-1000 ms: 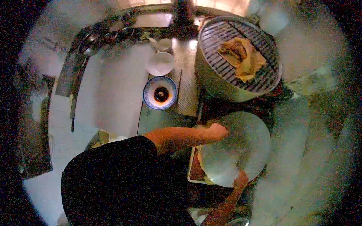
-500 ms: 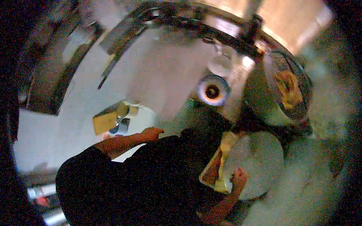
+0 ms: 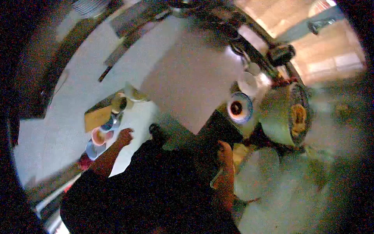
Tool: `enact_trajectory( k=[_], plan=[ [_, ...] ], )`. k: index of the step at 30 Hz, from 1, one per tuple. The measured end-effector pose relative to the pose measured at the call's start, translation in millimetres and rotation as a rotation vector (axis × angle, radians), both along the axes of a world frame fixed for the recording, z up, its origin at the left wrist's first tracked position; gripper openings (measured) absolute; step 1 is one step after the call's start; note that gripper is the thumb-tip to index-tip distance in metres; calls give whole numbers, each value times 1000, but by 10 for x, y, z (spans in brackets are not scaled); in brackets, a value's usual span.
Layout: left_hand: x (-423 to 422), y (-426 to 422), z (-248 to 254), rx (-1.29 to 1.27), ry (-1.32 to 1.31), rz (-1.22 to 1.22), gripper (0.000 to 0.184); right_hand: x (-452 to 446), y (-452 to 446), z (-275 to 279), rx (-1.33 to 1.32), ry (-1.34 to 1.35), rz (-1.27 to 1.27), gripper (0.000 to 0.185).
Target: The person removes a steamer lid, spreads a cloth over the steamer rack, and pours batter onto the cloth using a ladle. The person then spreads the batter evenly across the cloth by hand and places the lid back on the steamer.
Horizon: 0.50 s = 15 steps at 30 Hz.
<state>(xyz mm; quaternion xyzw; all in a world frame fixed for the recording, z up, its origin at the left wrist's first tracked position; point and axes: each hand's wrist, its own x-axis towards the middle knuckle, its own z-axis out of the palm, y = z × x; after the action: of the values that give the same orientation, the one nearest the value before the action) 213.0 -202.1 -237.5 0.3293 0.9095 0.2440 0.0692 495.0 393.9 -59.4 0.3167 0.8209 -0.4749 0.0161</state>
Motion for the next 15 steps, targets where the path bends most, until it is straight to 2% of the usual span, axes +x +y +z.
enact_trajectory(
  k=[1, 3, 5, 6, 7, 8, 9, 10, 11, 12, 13, 14, 15],
  plan=[
    [-174, -312, 33, -49, -387, 155, 36, -318, 41, 202, -16, -85, -43, 47],
    [-253, -697, 504, -408, -387, 241, 41, -872, 241, 489, -6, -173, -115, 44],
    [-169, -1273, 341, -357, -709, 453, 43, -1267, 688, 481, 0, -157, -252, 40],
    [-130, -1546, 272, -340, -844, 575, 44, -1377, 1163, 366, 348, 1, -100, 38],
    [-13, -1752, 212, -200, -906, 698, 40, -1536, 1567, 276, 691, 157, 62, 36],
    [109, -1968, 134, -52, -954, 820, 35, -1882, 1708, 579, 517, -11, -110, 36],
    [169, -1904, 360, -262, -956, 749, 29, -1937, 2276, 225, 539, 64, -153, 34],
    [269, -1894, 550, -467, -954, 659, 28, -2171, 2470, 351, 457, 16, -213, 34],
    [546, -2004, 474, -812, -807, 343, 32, -2375, 2705, 457, 655, -248, -91, 40],
    [755, -1856, 668, -719, -843, 455, 32, -2451, 3242, 172, 177, -270, -296, 43],
    [952, -1643, 927, -619, -871, 564, 38, -2578, 3759, -288, 83, -246, -326, 47],
    [1334, -1678, 866, -275, -842, 727, 32, -2662, 4307, -805, -4, -222, -358, 52],
    [1222, -1199, 1244, -439, -1005, 833, 24, -2689, 4902, -1288, -93, -210, -420, 58]
  ],
)
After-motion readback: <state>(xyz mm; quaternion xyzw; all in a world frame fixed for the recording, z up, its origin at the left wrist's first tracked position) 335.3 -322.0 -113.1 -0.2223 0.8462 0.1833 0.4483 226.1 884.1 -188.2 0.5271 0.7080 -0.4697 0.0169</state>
